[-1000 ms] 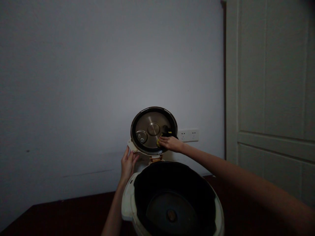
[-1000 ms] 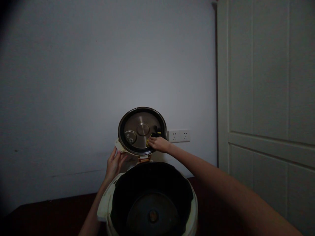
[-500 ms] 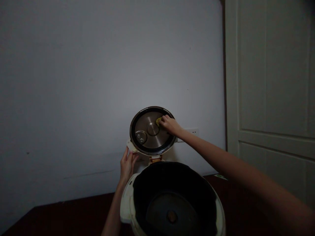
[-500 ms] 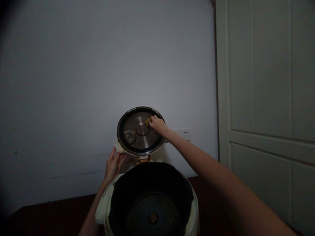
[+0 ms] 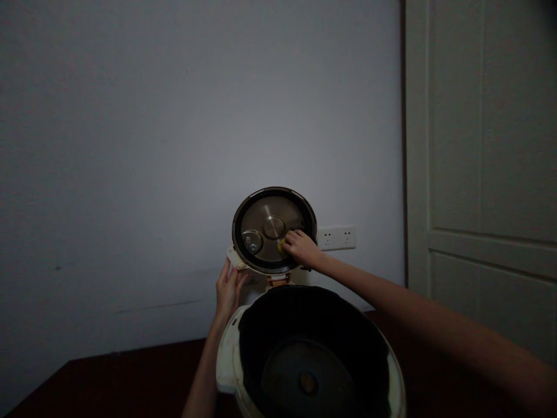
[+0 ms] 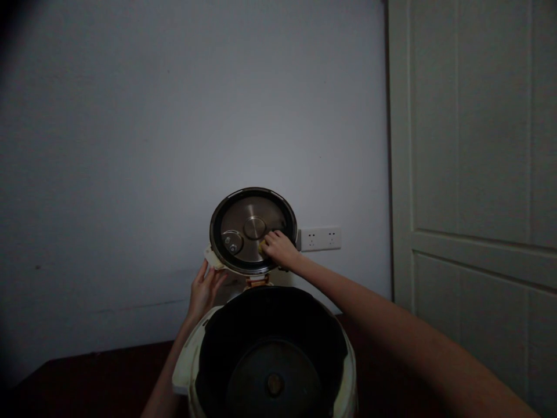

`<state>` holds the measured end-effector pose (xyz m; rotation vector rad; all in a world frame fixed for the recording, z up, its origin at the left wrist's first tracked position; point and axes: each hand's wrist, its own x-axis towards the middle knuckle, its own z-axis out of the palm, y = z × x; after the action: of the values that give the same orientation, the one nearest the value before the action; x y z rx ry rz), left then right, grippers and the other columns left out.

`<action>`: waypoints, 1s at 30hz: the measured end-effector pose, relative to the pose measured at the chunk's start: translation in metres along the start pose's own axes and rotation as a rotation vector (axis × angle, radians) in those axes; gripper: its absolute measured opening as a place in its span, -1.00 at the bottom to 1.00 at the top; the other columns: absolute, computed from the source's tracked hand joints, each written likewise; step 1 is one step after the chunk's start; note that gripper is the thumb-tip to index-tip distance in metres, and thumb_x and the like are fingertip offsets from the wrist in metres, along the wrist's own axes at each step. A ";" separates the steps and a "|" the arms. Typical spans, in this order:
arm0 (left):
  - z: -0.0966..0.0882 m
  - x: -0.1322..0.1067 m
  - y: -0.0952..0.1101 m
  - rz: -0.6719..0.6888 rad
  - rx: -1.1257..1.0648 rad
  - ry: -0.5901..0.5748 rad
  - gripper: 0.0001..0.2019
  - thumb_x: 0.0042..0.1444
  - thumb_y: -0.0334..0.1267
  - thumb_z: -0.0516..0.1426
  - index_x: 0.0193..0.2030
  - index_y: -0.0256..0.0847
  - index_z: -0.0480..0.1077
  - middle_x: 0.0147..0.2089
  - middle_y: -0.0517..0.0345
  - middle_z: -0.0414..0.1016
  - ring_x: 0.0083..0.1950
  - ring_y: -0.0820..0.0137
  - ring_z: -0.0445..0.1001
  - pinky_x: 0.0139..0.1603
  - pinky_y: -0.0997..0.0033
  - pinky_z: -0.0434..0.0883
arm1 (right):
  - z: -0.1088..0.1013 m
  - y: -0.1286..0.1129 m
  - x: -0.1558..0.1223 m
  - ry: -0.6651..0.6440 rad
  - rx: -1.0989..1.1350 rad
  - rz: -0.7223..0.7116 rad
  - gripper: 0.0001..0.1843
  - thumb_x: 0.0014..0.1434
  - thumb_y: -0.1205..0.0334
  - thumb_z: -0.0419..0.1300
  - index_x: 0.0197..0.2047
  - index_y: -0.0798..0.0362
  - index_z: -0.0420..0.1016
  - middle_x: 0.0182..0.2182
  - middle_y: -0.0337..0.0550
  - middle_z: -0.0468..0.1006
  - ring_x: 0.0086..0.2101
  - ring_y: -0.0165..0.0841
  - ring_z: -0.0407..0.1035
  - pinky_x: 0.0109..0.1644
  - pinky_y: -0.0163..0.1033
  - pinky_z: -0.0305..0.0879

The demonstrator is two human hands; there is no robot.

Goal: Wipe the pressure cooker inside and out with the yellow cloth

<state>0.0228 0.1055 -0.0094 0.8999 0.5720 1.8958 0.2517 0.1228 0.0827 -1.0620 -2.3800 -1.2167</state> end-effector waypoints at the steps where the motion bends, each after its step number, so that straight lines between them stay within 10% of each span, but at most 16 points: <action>1: 0.000 0.000 0.000 0.000 -0.002 0.001 -0.46 0.15 -0.36 0.13 0.28 -0.10 0.19 0.07 -0.02 0.49 -0.07 0.38 0.53 0.03 0.27 0.44 | -0.004 0.009 0.003 0.032 -0.023 -0.010 -0.78 0.26 0.37 0.03 -0.14 0.14 0.49 -0.19 0.05 0.48 -0.10 -0.20 0.25 0.06 -0.08 0.10; 6: -0.003 0.002 -0.003 0.019 0.000 -0.013 -0.47 0.14 -0.34 0.15 0.26 -0.06 0.21 0.03 0.04 0.52 -0.09 0.41 0.53 0.01 0.30 0.44 | -0.026 0.047 0.017 0.178 -0.164 0.018 -0.76 0.26 0.35 0.03 -0.11 0.10 0.50 -0.20 0.04 0.49 -0.08 -0.18 0.22 0.10 -0.04 -0.01; 12: -0.008 0.005 -0.004 0.036 0.012 -0.044 -0.42 0.10 -0.32 0.18 0.28 -0.11 0.20 -0.01 0.01 0.54 -0.09 0.37 0.53 0.01 0.30 0.44 | -0.025 0.036 0.014 0.139 -0.130 0.233 -0.70 0.28 0.36 -0.04 -0.03 0.13 0.44 -0.20 0.11 0.50 -0.19 -0.17 0.30 -0.11 -0.11 0.05; 22: -0.006 0.004 -0.005 0.033 0.009 -0.037 -0.44 0.12 -0.30 0.18 0.27 -0.09 0.20 0.04 0.00 0.52 -0.07 0.37 0.53 0.07 0.24 0.41 | 0.009 -0.028 -0.006 0.023 -0.038 0.022 -0.80 0.27 0.34 0.02 -0.10 0.06 0.42 -0.19 0.02 0.50 -0.17 -0.22 0.30 -0.20 -0.18 0.13; 30: -0.003 0.000 -0.001 0.029 0.011 -0.039 -0.43 0.11 -0.30 0.18 0.28 -0.11 0.20 0.11 -0.03 0.47 -0.05 0.36 0.52 0.05 0.26 0.43 | -0.001 0.001 0.013 0.099 -0.063 -0.054 -0.76 0.30 0.33 -0.03 -0.02 0.06 0.38 -0.11 0.05 0.41 -0.09 -0.18 0.23 -0.25 -0.23 0.20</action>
<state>0.0213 0.1062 -0.0122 0.9550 0.5487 1.8983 0.2435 0.1282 0.0907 -0.9385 -2.3237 -1.3383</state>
